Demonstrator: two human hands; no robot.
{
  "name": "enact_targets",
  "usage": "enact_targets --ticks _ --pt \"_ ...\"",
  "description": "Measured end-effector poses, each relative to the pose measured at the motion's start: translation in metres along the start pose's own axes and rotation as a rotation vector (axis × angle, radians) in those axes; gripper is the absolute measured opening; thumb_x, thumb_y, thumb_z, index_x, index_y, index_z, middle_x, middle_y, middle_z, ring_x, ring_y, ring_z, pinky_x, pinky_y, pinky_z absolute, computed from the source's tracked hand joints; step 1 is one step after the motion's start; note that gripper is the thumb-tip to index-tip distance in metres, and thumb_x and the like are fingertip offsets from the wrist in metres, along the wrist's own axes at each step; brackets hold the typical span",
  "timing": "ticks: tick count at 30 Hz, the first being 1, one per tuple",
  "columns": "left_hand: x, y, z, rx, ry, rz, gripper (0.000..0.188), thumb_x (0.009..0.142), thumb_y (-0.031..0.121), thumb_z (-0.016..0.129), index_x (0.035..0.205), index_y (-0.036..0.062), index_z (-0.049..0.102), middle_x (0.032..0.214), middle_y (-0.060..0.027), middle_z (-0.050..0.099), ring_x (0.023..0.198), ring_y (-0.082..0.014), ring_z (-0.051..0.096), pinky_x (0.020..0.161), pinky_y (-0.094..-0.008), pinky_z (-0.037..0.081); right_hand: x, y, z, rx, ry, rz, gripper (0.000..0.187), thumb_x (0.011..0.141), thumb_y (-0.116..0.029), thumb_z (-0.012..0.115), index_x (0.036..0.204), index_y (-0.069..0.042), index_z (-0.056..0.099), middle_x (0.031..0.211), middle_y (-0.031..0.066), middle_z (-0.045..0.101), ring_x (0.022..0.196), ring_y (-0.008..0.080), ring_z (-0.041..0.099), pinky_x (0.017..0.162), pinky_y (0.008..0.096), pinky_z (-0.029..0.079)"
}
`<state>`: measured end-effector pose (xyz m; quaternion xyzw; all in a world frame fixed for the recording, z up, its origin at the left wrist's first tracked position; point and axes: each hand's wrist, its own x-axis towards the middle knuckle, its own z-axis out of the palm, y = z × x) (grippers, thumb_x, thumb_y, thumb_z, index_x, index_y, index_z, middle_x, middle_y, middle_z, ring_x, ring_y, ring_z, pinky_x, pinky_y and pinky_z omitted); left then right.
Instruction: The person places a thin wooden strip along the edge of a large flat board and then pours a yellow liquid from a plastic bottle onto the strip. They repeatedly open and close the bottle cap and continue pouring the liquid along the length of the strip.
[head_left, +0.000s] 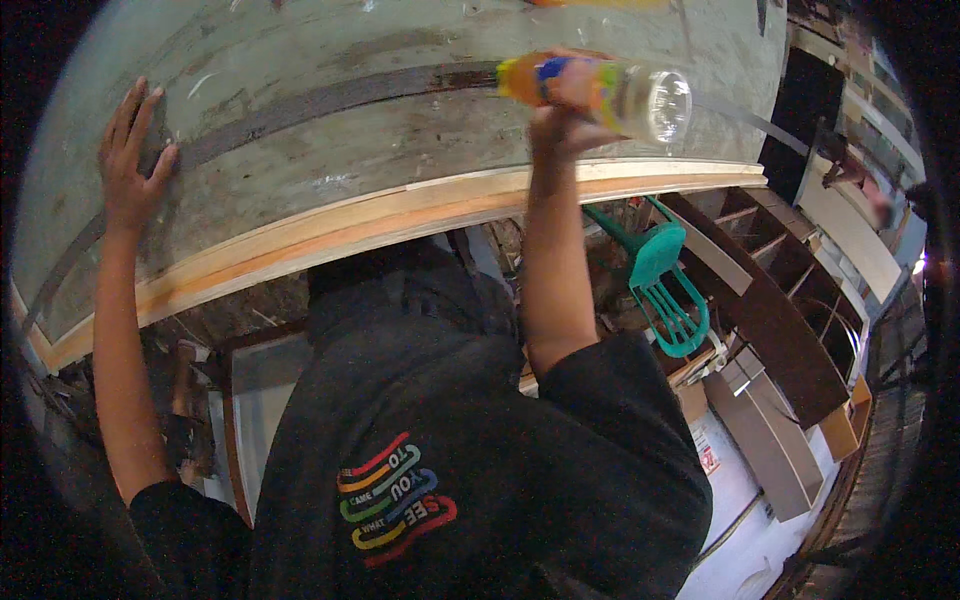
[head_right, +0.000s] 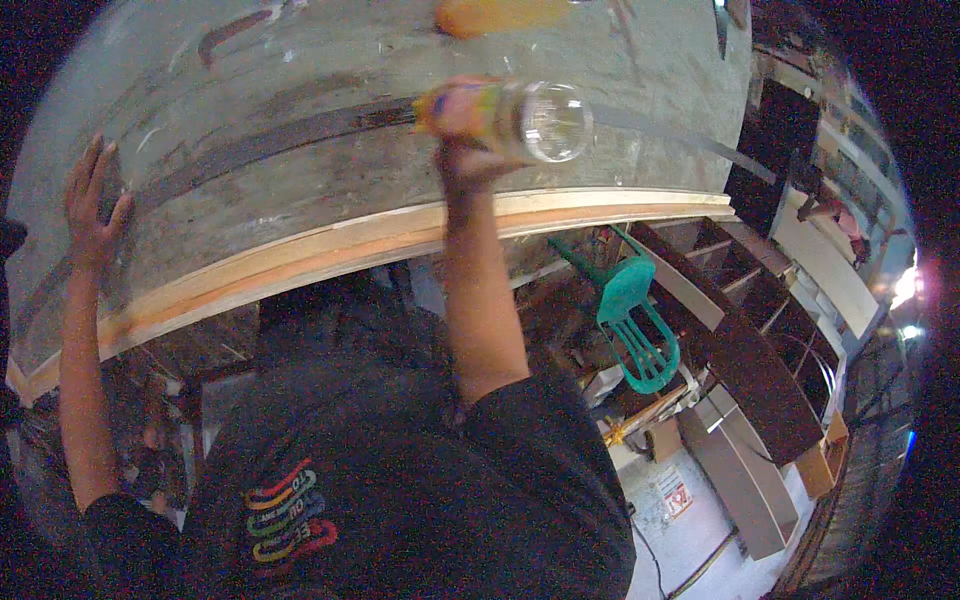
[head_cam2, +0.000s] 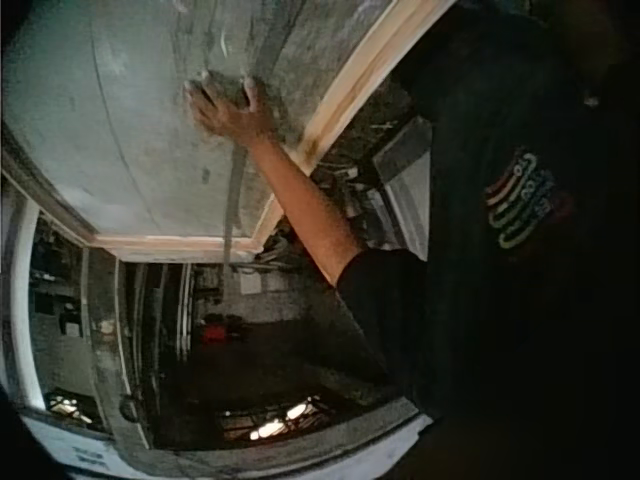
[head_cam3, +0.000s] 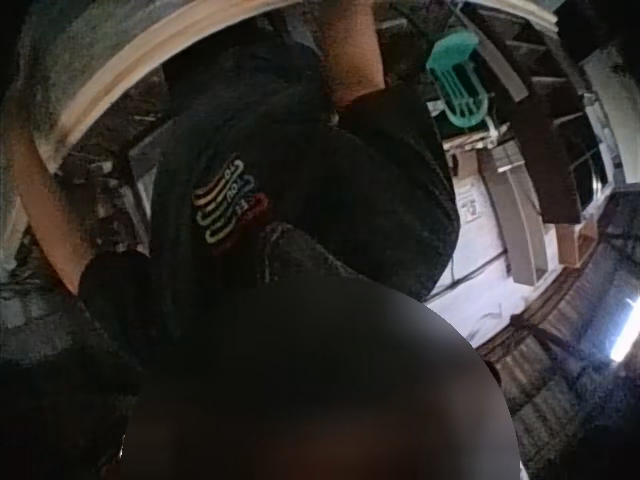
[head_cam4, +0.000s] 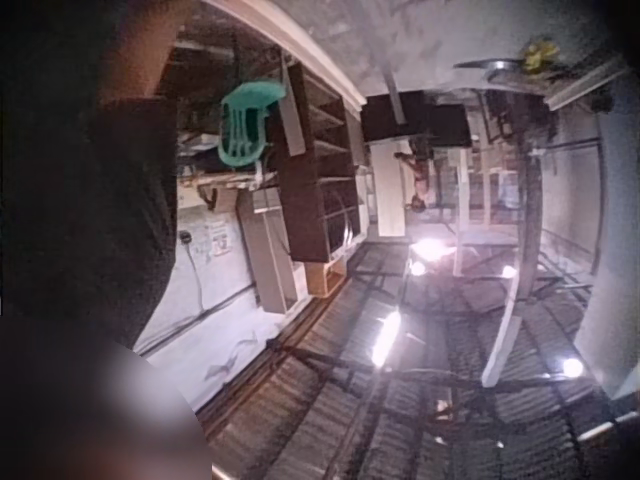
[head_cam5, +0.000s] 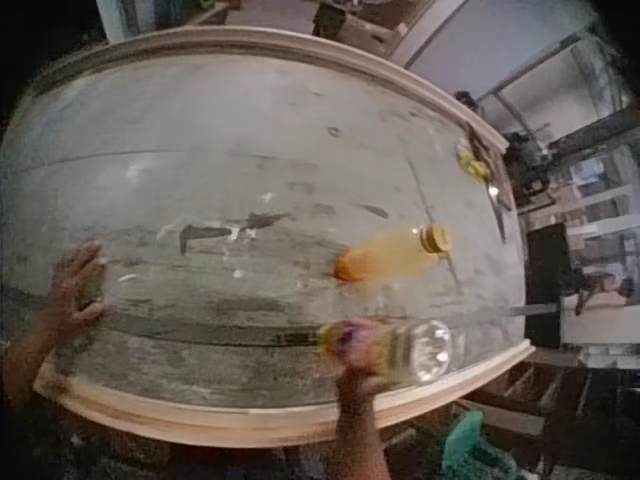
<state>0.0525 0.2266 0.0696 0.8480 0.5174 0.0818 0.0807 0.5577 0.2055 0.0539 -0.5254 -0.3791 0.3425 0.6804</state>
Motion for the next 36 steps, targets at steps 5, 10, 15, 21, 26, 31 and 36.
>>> enact_targets --ticks 5,10,15,21,26,31,36 --pt "-0.003 -0.002 0.001 0.014 0.015 0.036 0.067 0.086 0.03 0.065 0.15 0.0202 0.047 0.16 -0.002 0.039 0.144 -0.027 0.038 0.119 -0.0443 0.027 0.022 -0.009 -0.018 -0.329 -0.131 -0.37 0.046 0.089 -0.039 0.057 0.121 -0.007 0.047 0.091 0.0066 0.062 0.077 0.0226 0.06 0.081 0.0419 0.054" --pt "-0.001 0.0 0.002 0.017 0.008 0.021 0.067 0.088 0.035 0.066 0.151 0.0203 0.047 0.161 -0.0019 0.038 0.145 -0.0274 0.037 0.119 -0.0447 0.025 -0.07 0.049 0.075 -0.426 -0.146 -0.597 0.041 0.082 -0.031 0.079 0.11 -0.011 0.058 0.092 0.0045 0.06 0.082 0.023 0.06 0.082 0.0388 0.053" --pt "-0.003 0.007 -0.002 0.006 -0.003 0.006 0.068 0.087 0.036 0.067 0.15 0.02 0.047 0.161 -0.0027 0.038 0.145 -0.028 0.037 0.119 -0.0451 0.025 -0.037 0.06 0.036 -0.09 -0.215 -0.297 0.023 0.088 -0.027 0.072 0.097 -0.011 0.059 0.087 0.0048 0.061 0.071 0.0211 0.058 0.071 0.0361 0.052" --pt "-0.005 0.008 -0.003 0.077 -0.017 -0.011 0.065 0.089 0.035 0.066 0.15 0.0194 0.048 0.16 -0.0034 0.038 0.145 -0.0276 0.037 0.119 -0.0449 0.026 0.023 -0.002 -0.023 -0.478 0.152 -0.487 0.051 0.085 -0.028 0.075 0.116 -0.009 0.039 0.089 0.0047 0.058 0.071 0.0189 0.056 0.073 0.0335 0.051" --pt "-0.004 0.009 -0.001 0.022 0.004 0.044 0.063 0.093 0.035 0.063 0.151 0.0188 0.046 0.161 -0.005 0.038 0.146 -0.028 0.036 0.118 -0.0466 0.026 -0.039 0.033 0.05 -0.667 -0.098 -0.721 0.077 0.083 -0.029 0.077 0.131 -0.007 0.022 0.092 0.0047 0.055 0.072 0.0171 0.055 0.075 0.0314 0.051" --pt "-0.012 0.016 -0.005 0.061 -0.046 0.016 0.058 0.098 0.033 0.058 0.152 0.0191 0.044 0.162 -0.0066 0.036 0.148 -0.0306 0.033 0.119 -0.0473 0.025 -0.008 0.055 0.016 -0.588 0.167 -0.703 0.097 0.075 -0.038 0.083 0.139 -0.003 0.018 0.104 0.0102 0.054 0.083 0.0227 0.058 0.079 0.0393 0.052" --pt "-0.017 0.03 0.008 0.032 -0.019 -0.085 0.061 0.101 0.035 0.053 0.157 0.0208 0.035 0.165 -0.0064 0.027 0.152 -0.0317 0.024 0.12 -0.0544 0.019 0.092 0.014 -0.105 -0.436 0.357 -0.47 0.066 0.082 -0.034 0.082 0.12 -0.002 0.038 0.09 0.0083 0.058 0.066 0.0188 0.057 0.062 0.0326 0.052"
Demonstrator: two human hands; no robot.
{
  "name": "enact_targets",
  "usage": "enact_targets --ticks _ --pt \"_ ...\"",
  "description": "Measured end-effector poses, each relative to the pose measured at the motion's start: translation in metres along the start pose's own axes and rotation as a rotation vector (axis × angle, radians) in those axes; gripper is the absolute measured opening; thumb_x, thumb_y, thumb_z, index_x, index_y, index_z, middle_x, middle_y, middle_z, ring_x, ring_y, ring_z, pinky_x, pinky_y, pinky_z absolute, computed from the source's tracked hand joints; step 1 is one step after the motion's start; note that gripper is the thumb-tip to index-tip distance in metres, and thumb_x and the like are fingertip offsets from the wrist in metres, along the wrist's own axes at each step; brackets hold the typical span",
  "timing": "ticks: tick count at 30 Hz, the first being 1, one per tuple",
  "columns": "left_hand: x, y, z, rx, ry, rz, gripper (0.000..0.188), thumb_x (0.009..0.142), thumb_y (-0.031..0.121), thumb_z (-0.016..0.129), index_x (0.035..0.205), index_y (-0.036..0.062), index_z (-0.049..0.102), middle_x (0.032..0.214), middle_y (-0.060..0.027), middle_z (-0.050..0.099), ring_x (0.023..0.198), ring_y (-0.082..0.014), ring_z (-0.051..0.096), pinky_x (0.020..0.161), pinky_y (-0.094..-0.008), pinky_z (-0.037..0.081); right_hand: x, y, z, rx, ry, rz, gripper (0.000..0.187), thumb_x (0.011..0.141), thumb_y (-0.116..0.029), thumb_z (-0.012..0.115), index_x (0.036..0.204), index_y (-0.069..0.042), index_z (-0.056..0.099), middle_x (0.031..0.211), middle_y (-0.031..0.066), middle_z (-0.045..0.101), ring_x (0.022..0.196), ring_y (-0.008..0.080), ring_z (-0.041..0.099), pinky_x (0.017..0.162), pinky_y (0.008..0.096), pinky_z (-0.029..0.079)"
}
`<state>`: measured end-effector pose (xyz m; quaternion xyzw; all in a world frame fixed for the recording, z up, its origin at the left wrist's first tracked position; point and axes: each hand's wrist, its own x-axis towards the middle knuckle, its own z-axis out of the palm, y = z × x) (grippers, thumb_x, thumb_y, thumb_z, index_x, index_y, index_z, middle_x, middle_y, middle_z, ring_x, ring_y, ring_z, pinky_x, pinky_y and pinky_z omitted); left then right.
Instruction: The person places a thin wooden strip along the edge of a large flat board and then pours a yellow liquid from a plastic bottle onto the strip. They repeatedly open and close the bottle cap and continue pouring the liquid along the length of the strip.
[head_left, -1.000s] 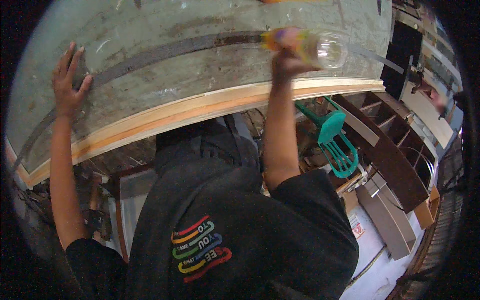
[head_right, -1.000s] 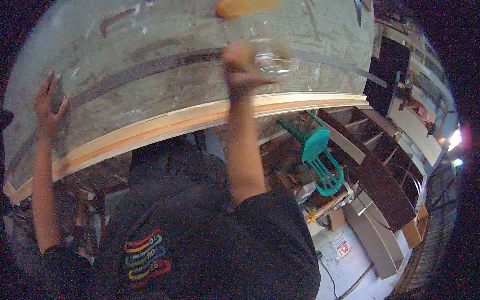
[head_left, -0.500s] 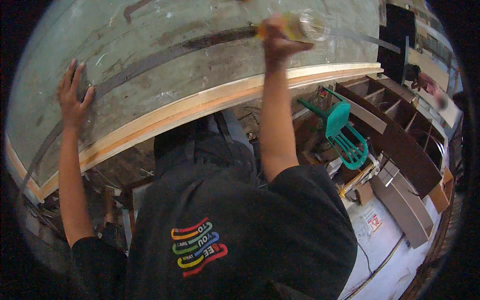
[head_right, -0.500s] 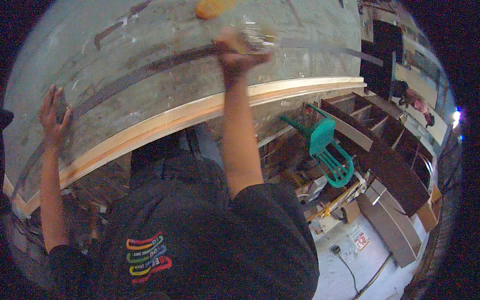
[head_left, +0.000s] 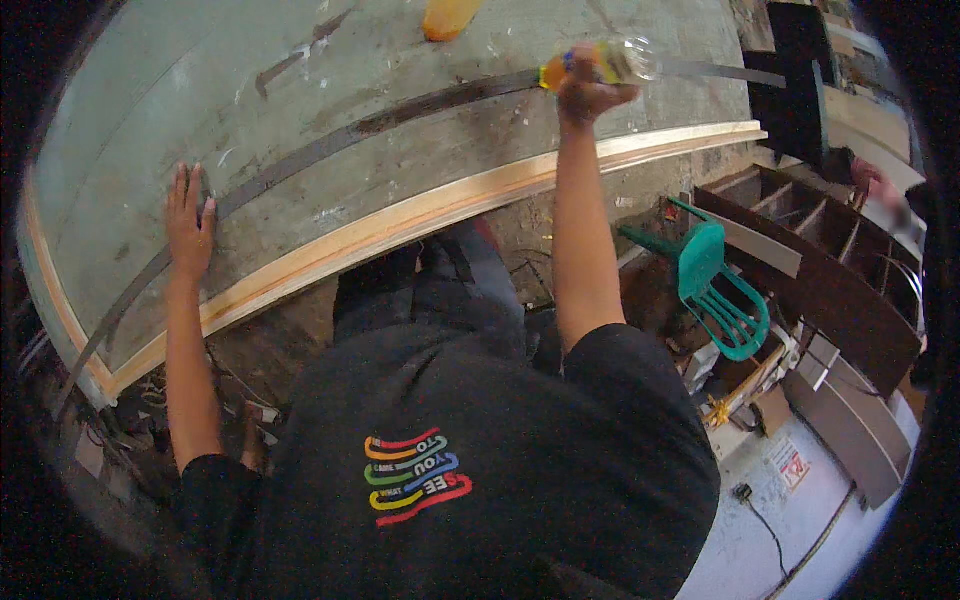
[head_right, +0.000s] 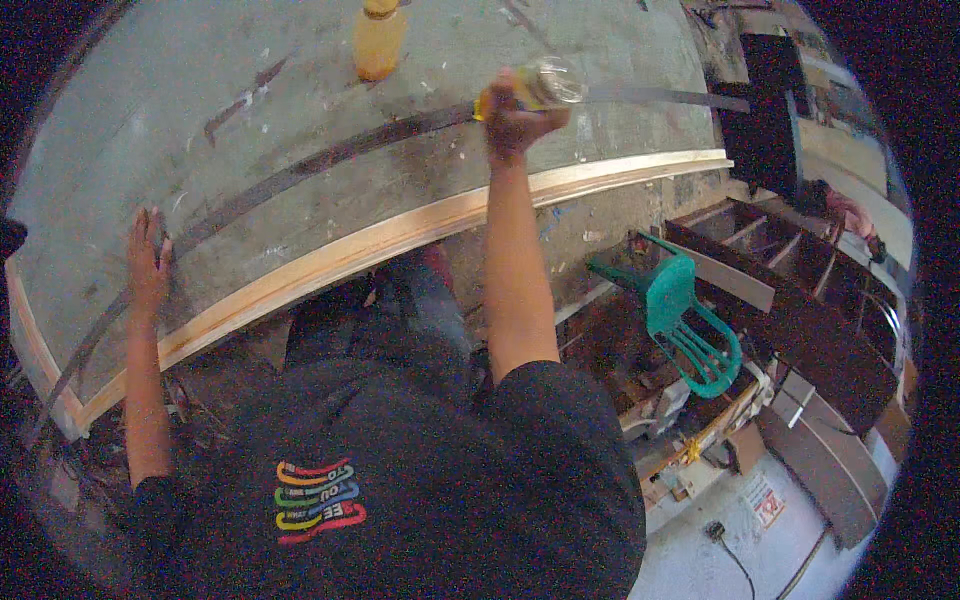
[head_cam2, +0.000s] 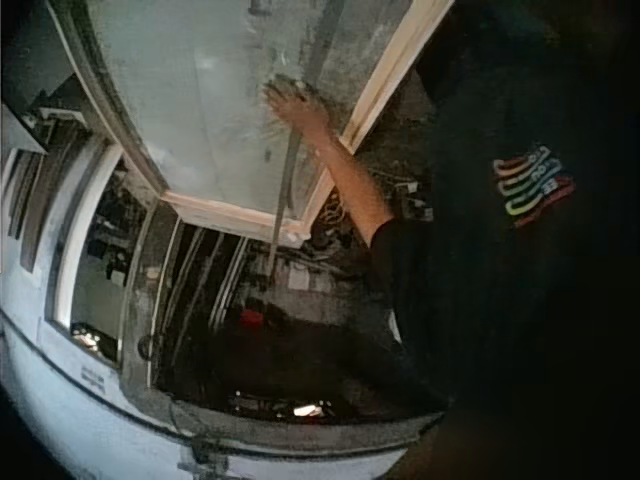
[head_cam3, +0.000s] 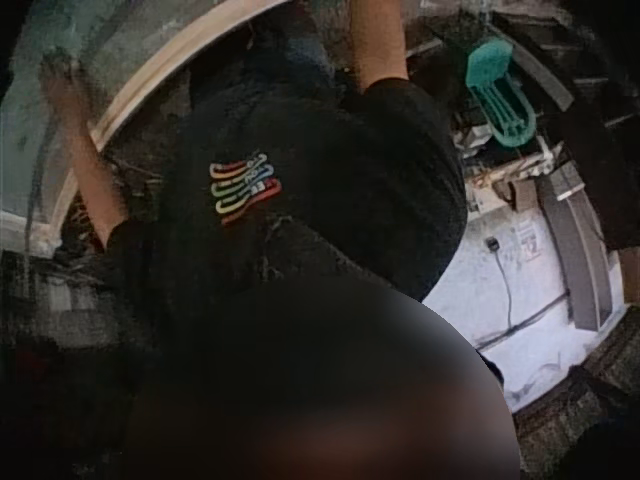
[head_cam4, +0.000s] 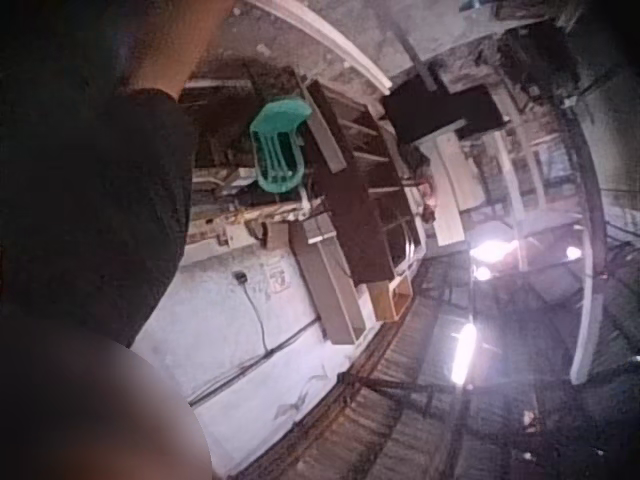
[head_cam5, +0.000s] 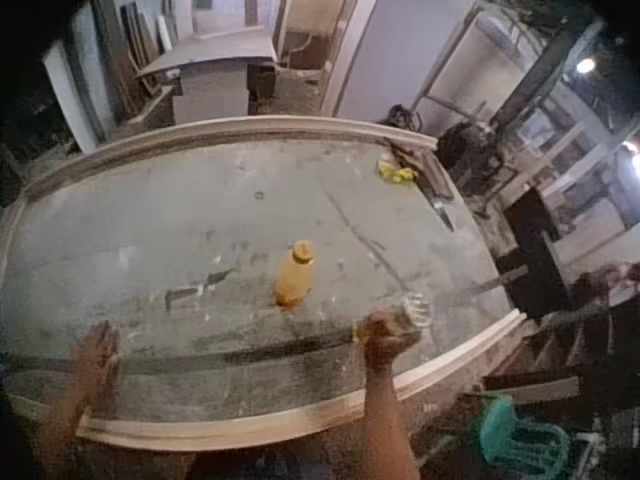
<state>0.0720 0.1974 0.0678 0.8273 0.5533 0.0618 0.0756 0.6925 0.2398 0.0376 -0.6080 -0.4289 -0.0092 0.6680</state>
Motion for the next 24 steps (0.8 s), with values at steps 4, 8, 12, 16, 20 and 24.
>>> enact_targets --ticks 4,8,12,16,20,24 --pt "0.005 0.037 0.033 0.11 0.002 -0.405 0.066 0.101 0.046 0.048 0.159 0.0229 0.026 0.168 -0.0069 0.017 0.155 -0.0308 0.012 0.117 -0.067 0.009 0.0 -0.005 0.002 -0.108 -0.136 -0.304 0.077 0.074 -0.039 0.088 0.12 0.002 0.042 0.09 0.0086 0.06 0.067 0.0201 0.059 0.062 0.0347 0.053" --pt "0.036 0.073 0.063 0.077 0.159 -0.72 0.077 0.095 0.064 0.049 0.158 0.0237 0.028 0.167 -0.0101 0.016 0.155 -0.0336 0.009 0.116 -0.0703 0.005 -0.012 -0.04 0.014 0.141 -0.205 -0.254 0.094 0.072 -0.043 0.089 0.132 0.004 0.033 0.09 0.0083 0.061 0.087 0.0195 0.06 0.079 0.0376 0.053" --pt "0.046 0.09 0.065 0.093 0.306 -0.765 0.091 0.086 0.077 0.052 0.156 0.0224 0.029 0.166 -0.0128 0.018 0.154 -0.0355 0.011 0.117 -0.0687 0.005 0.101 -0.044 -0.043 0.493 -0.582 -0.259 0.027 0.096 -0.029 0.064 0.097 -0.002 0.063 0.092 0.0097 0.066 0.085 0.0276 0.069 0.082 0.0436 0.059" --pt "0.047 0.093 0.061 0.111 0.259 -0.8 0.094 0.085 0.078 0.052 0.156 0.0194 0.031 0.166 -0.0126 0.02 0.154 -0.0354 0.011 0.117 -0.0674 0.007 0.146 -0.067 -0.073 0.162 -0.394 -0.159 0.034 0.097 -0.035 0.061 0.098 0.0 0.064 0.092 0.013 0.068 0.082 0.0291 0.07 0.076 0.042 0.061" --pt "0.052 0.092 0.061 0.137 0.246 -0.803 0.093 0.085 0.078 0.051 0.155 0.0184 0.032 0.166 -0.0126 0.021 0.154 -0.0355 0.012 0.117 -0.0671 0.008 0.166 -0.131 -0.08 -0.083 -0.102 -0.544 0.049 0.094 -0.046 0.06 0.099 0.002 0.064 0.092 0.0175 0.069 0.079 0.0311 0.07 0.072 0.0398 0.06" --pt "0.049 0.091 0.062 0.132 0.261 -0.804 0.093 0.086 0.077 0.052 0.154 0.0183 0.032 0.165 -0.013 0.022 0.154 -0.0358 0.013 0.117 -0.0677 0.008 0.151 -0.165 -0.071 0.354 -0.151 -0.232 0.05 0.09 -0.047 0.066 0.105 0.0 0.06 0.095 0.0187 0.069 0.085 0.0318 0.07 0.087 0.0446 0.057"
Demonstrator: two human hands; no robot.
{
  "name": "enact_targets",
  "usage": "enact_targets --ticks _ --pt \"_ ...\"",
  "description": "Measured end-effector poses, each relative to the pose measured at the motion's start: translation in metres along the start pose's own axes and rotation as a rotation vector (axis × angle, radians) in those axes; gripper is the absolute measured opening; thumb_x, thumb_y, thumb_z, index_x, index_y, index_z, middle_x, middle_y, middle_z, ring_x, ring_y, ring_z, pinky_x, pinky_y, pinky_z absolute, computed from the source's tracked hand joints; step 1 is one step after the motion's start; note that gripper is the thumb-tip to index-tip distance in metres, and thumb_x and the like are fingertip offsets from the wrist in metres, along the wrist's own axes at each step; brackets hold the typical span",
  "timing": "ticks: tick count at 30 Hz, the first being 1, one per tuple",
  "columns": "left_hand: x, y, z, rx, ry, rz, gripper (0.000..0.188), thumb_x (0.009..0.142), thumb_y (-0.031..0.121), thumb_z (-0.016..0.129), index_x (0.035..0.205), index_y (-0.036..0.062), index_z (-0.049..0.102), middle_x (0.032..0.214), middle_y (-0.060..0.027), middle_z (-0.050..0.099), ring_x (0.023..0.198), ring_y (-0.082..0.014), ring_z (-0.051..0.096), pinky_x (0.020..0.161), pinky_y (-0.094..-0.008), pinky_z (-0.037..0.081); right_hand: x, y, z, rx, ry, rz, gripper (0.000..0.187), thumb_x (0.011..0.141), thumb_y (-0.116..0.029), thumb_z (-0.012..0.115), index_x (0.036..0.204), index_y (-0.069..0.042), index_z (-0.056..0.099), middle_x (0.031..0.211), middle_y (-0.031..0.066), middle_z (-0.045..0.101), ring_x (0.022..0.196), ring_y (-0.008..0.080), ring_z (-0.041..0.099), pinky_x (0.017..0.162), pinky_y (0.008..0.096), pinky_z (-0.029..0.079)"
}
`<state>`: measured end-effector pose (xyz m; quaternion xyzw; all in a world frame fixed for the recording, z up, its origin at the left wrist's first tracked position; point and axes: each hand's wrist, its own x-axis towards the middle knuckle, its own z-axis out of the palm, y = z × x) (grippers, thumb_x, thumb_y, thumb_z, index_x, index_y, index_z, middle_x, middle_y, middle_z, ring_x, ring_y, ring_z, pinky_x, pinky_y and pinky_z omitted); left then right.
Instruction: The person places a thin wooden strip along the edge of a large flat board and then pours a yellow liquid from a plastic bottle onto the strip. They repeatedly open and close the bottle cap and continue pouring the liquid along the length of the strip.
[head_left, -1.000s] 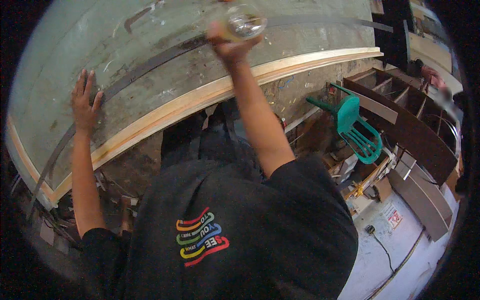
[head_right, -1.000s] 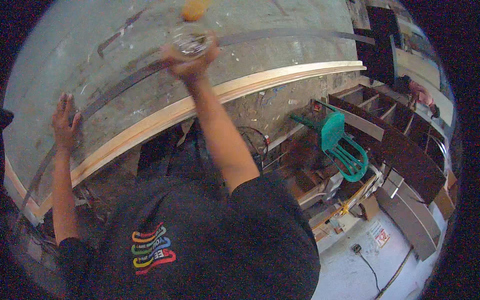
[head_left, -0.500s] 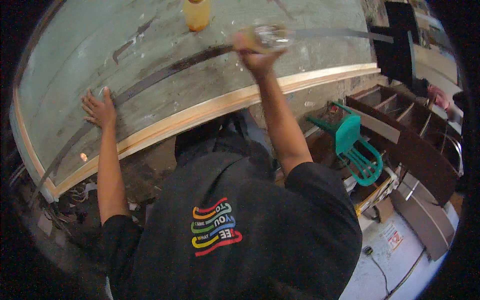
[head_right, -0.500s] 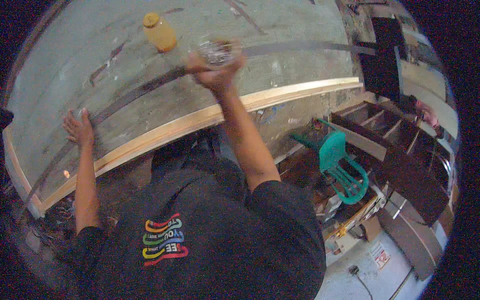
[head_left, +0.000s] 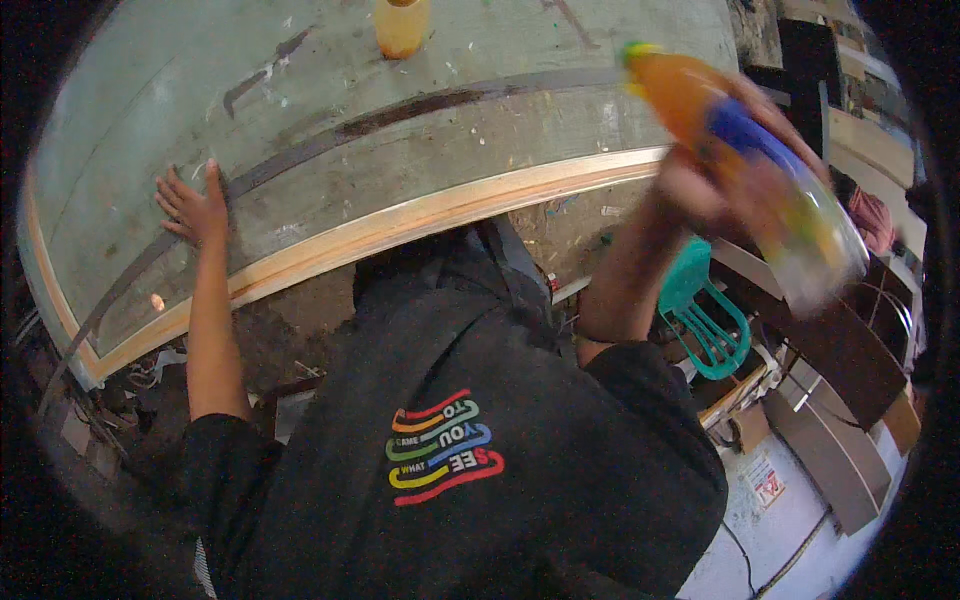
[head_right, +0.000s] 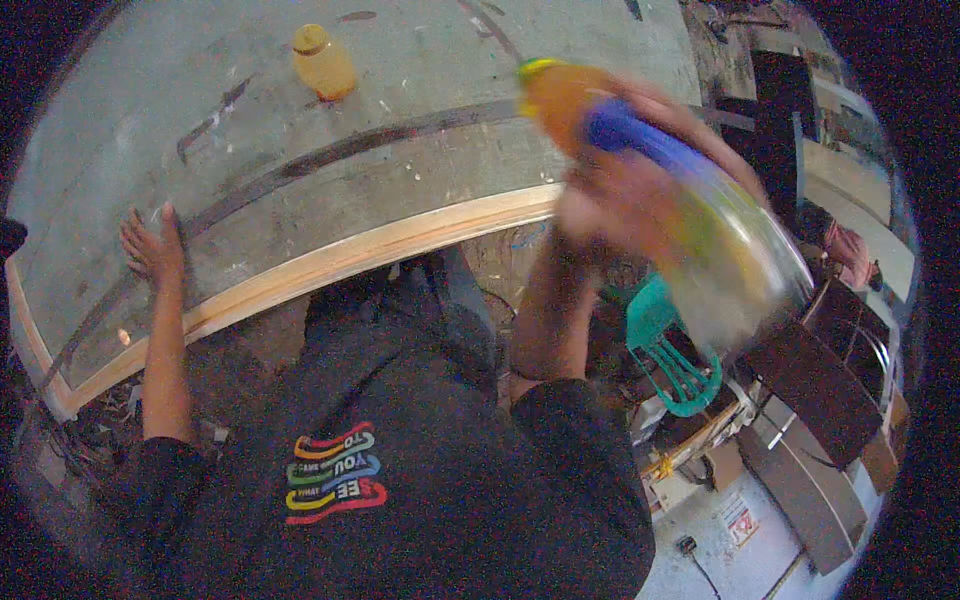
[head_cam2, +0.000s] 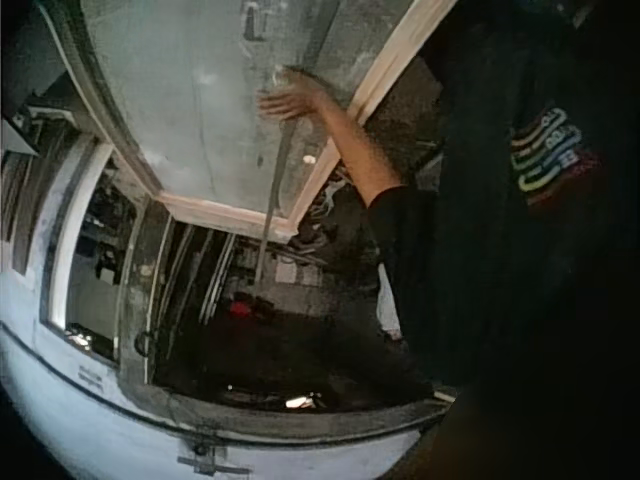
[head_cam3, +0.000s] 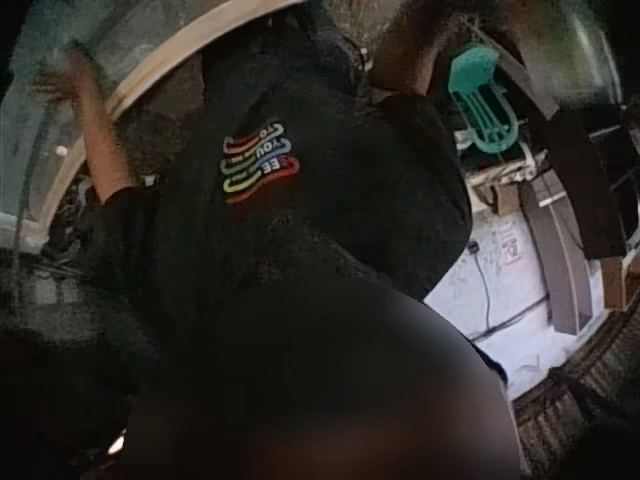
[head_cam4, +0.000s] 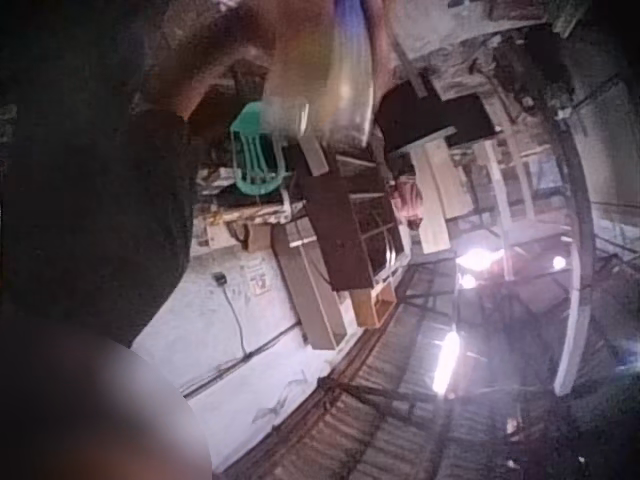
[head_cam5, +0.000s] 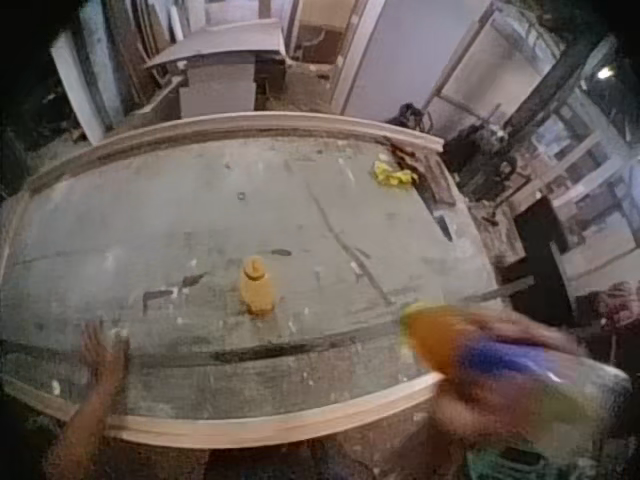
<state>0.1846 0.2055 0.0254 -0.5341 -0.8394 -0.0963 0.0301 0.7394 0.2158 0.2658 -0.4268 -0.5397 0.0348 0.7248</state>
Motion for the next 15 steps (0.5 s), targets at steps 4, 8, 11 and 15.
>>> enact_targets --ticks 4,8,11,15 --pt "-0.001 -0.006 0.003 -0.025 0.046 0.035 0.092 0.085 0.077 0.053 0.154 0.0186 0.033 0.165 -0.0138 0.023 0.154 -0.0363 0.014 0.116 -0.0687 0.009 -0.09 0.047 0.055 0.083 -0.139 0.116 0.054 0.089 -0.033 0.072 0.121 0.001 0.044 0.098 0.02 0.068 0.09 0.028 0.07 0.087 0.0446 0.057" --pt "-0.001 -0.008 0.003 -0.007 0.029 0.047 0.092 0.085 0.077 0.054 0.154 0.0203 0.033 0.165 -0.0136 0.023 0.153 -0.0362 0.014 0.116 -0.0674 0.009 -0.137 0.081 0.065 0.164 -0.133 0.278 0.048 0.086 -0.01 0.072 0.121 0.0 0.042 0.095 0.0176 0.068 0.089 0.0253 0.07 0.087 0.0435 0.057" --pt "-0.001 -0.007 0.003 -0.041 0.011 0.021 0.092 0.085 0.077 0.054 0.154 0.0209 0.033 0.165 -0.0133 0.024 0.153 -0.0363 0.015 0.117 -0.066 0.009 -0.138 0.092 0.061 0.058 0.026 0.504 0.046 0.085 -0.01 0.07 0.121 0.0 0.042 0.092 0.0165 0.068 0.086 0.0242 0.069 0.086 0.0417 0.056" --pt "-0.002 -0.008 0.002 -0.066 0.042 0.061 0.092 0.085 0.078 0.053 0.154 0.0206 0.033 0.165 -0.0132 0.023 0.153 -0.036 0.016 0.117 -0.065 0.009 -0.139 0.099 0.058 0.057 -0.174 0.349 0.042 0.082 -0.015 0.07 0.114 0.0 0.046 0.091 0.0151 0.069 0.084 0.0226 0.067 0.083 0.0401 0.056"
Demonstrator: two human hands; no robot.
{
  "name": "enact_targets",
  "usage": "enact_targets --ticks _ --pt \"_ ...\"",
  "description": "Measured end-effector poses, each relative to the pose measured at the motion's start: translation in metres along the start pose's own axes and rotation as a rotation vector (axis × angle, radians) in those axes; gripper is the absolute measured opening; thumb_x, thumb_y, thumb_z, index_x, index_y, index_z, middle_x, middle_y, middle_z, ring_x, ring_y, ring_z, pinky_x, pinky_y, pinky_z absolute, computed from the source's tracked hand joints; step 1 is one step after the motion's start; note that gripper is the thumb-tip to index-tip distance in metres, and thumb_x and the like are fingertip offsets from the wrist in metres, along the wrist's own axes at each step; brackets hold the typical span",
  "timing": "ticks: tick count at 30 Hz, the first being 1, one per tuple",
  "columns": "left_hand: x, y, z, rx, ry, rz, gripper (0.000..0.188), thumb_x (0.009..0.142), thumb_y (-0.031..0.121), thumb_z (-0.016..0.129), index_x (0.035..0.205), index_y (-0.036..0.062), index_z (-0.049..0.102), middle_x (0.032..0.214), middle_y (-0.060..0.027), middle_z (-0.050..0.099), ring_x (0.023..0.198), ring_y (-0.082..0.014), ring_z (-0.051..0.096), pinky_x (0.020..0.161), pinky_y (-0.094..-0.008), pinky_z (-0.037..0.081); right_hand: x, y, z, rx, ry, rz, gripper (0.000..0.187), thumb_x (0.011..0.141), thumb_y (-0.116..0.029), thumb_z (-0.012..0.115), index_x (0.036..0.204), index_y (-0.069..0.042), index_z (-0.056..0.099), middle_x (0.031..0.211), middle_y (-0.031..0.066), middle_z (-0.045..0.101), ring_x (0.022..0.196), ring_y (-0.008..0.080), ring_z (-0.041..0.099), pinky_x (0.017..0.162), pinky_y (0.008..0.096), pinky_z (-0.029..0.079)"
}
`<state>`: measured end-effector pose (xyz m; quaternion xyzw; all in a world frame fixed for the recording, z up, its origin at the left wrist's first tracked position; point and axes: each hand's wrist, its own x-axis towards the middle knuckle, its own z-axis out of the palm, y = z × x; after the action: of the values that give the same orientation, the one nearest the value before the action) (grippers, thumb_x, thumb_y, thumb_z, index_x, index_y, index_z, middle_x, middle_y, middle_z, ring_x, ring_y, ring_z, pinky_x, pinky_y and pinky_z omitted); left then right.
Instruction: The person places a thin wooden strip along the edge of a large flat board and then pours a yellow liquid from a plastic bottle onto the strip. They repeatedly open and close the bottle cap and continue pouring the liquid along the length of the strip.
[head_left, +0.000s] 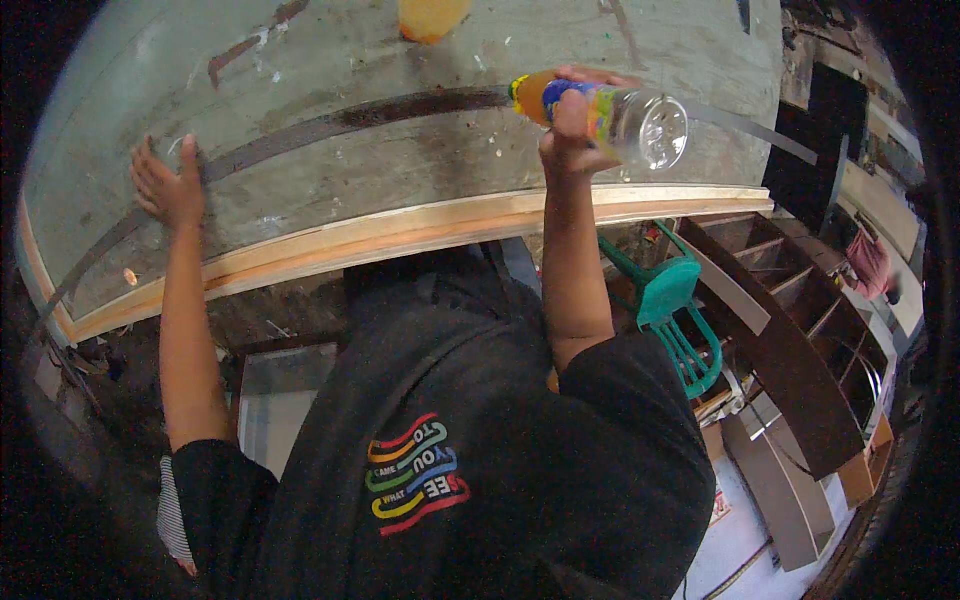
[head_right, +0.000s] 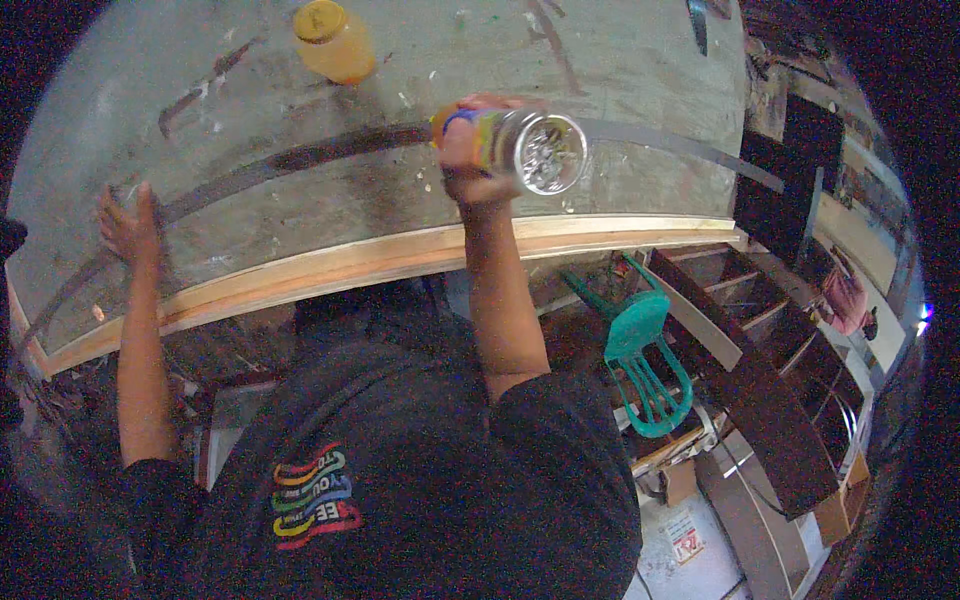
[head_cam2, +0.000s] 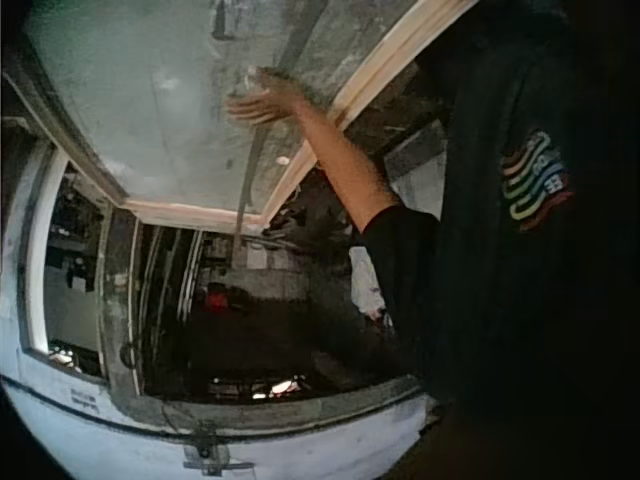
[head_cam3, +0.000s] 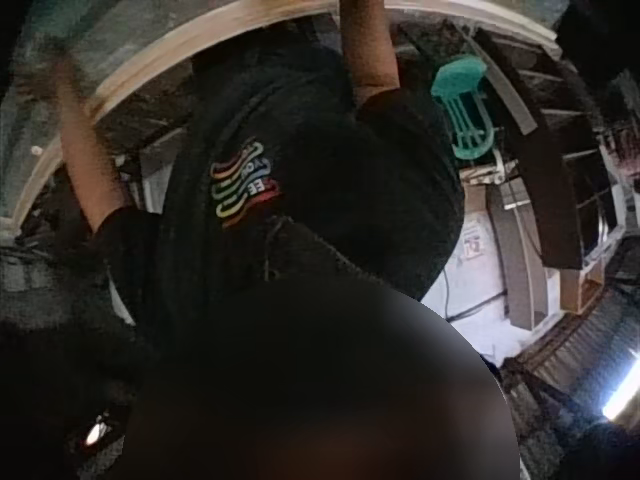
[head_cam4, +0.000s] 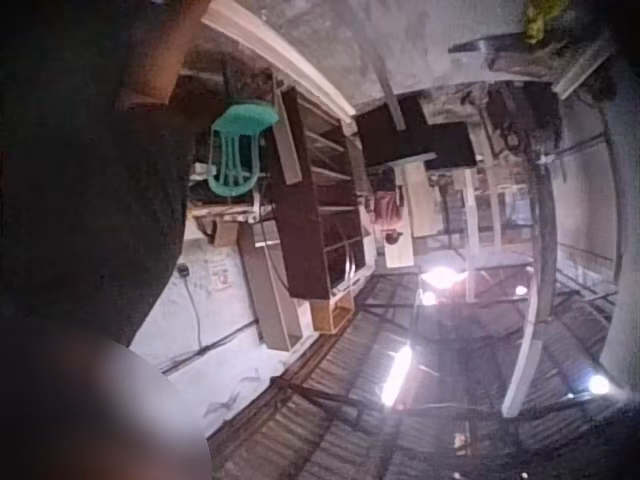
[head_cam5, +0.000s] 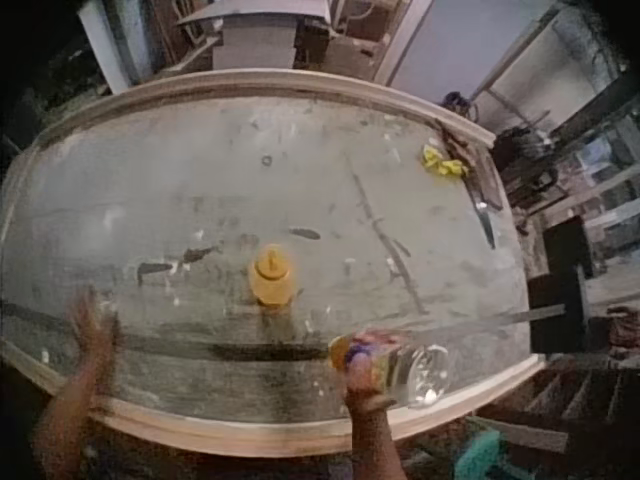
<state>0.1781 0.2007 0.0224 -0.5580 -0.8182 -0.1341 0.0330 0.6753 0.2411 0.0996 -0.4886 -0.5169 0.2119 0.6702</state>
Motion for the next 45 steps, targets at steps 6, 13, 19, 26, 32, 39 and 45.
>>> enact_targets --ticks 6,13,19,26,32,39,45 --pt "0.002 -0.002 0.003 0.051 0.004 -0.006 0.091 0.085 0.077 0.054 0.154 0.0211 0.034 0.164 -0.0113 0.026 0.152 -0.0347 0.018 0.118 -0.0632 0.01 -0.013 0.028 -0.013 -0.071 -0.098 -0.066 0.044 0.082 -0.015 0.07 0.115 -0.002 0.044 0.091 0.0139 0.069 0.083 0.0224 0.066 0.084 0.0408 0.055" --pt "0.002 -0.008 0.004 0.058 -0.003 0.006 0.086 0.086 0.072 0.058 0.153 0.0224 0.036 0.162 -0.01 0.03 0.152 -0.0338 0.02 0.117 -0.0629 0.011 -0.003 0.014 -0.049 -0.158 -0.007 -0.087 0.046 0.086 -0.021 0.067 0.118 -0.006 0.038 0.089 0.012 0.067 0.085 0.0249 0.069 0.086 0.0427 0.056" --pt "0.007 -0.016 0.009 -0.009 0.01 0.104 0.083 0.088 0.069 0.057 0.152 0.0211 0.037 0.161 -0.009 0.031 0.15 -0.0322 0.024 0.116 -0.0624 0.014 0.013 0.029 -0.065 -0.39 -0.148 -0.156 0.047 0.086 -0.017 0.063 0.12 -0.003 0.035 0.09 0.0149 0.068 0.085 0.0264 0.068 0.087 0.0406 0.055" --pt "0.01 -0.02 0.009 0.005 0.024 0.129 0.08 0.09 0.068 0.057 0.15 0.0185 0.039 0.157 -0.0106 0.036 0.149 -0.0339 0.027 0.116 -0.0614 0.016 0.022 0.059 -0.111 -0.373 -0.102 -0.207 0.055 0.084 -0.025 0.067 0.124 -0.006 0.035 0.103 0.0125 0.064 0.092 0.0261 0.065 0.095 0.043 0.05" --pt "0.008 -0.019 0.005 0.084 -0.003 0.079 0.082 0.09 0.068 0.056 0.151 0.0162 0.038 0.158 -0.0161 0.035 0.149 -0.0352 0.025 0.117 -0.0619 0.014 0.054 0.094 -0.175 -0.288 0.221 0.062 0.039 0.089 -0.024 0.065 0.114 -0.001 0.045 0.098 0.0136 0.064 0.085 0.0267 0.066 0.083 0.0415 0.054" --pt "0.01 -0.018 0.005 0.062 0.019 0.069 0.082 0.089 0.071 0.054 0.152 0.0194 0.039 0.16 -0.0166 0.032 0.15 -0.036 0.023 0.118 -0.0609 0.011 0.036 0.043 -0.095 0.002 0.094 -0.073 0.022 0.093 -0.021 0.06 0.105 -0.003 0.054 0.09 0.012 0.066 0.084 0.0256 0.068 0.078 0.0417 0.057" --pt "0.008 -0.018 0.004 0.079 0.004 0.039 0.084 0.088 0.072 0.055 0.152 0.0208 0.039 0.161 -0.0151 0.032 0.15 -0.0362 0.024 0.118 -0.061 0.012 -0.024 0.031 -0.004 0.154 -0.298 -0.108 0.025 0.089 -0.026 0.069 0.103 -0.007 0.061 0.082 0.0089 0.069 0.088 0.0238 0.068 0.079 0.0435 0.056"
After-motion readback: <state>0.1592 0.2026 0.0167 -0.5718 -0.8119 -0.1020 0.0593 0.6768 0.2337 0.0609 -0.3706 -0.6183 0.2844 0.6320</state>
